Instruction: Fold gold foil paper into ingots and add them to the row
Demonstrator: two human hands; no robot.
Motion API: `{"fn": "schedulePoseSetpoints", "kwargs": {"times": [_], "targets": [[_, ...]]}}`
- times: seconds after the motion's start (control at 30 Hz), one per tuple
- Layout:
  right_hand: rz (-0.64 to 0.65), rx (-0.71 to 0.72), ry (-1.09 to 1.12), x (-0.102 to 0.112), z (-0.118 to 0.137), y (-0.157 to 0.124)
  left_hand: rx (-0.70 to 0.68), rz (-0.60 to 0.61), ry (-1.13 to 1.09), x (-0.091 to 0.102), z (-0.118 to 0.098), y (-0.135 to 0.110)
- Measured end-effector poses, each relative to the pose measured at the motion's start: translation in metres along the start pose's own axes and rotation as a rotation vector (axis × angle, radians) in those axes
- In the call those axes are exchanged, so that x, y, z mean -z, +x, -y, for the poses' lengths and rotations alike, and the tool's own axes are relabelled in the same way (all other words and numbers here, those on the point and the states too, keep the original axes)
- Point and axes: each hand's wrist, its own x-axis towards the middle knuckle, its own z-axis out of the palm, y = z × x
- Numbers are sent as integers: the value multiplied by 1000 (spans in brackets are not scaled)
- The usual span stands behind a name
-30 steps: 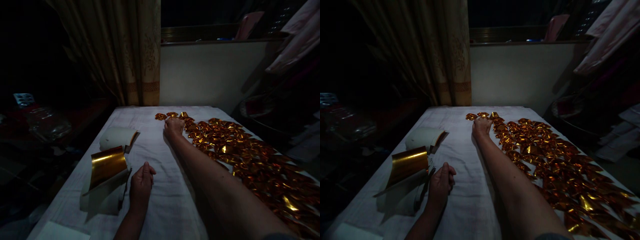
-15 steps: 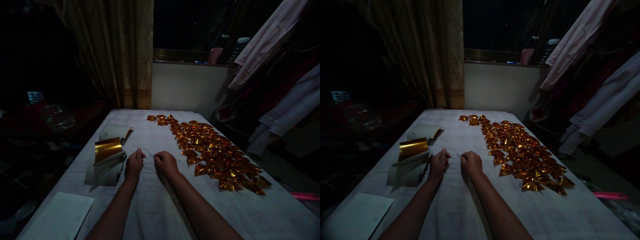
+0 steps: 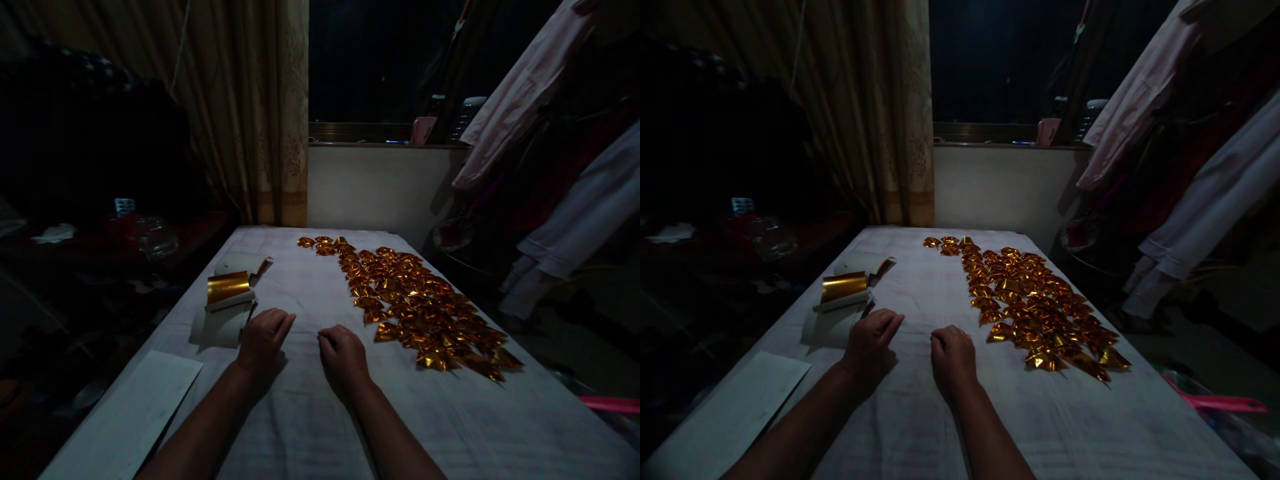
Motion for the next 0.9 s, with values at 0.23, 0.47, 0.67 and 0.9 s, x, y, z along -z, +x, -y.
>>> {"fn": "schedulePoseSetpoints", "kwargs": {"times": [0.23, 0.47, 0.67, 0.9], "targets": [[33, -13, 16, 3, 2, 0, -19, -163, 298, 76, 29, 14], [44, -1, 39, 7, 3, -1, 74, 63, 647, 105, 40, 7], [40, 7, 66, 8, 2, -3, 80, 76, 592, 104, 27, 9], [-13, -12, 150, 6, -3, 1, 2, 164, 415, 93, -7, 6]]}}
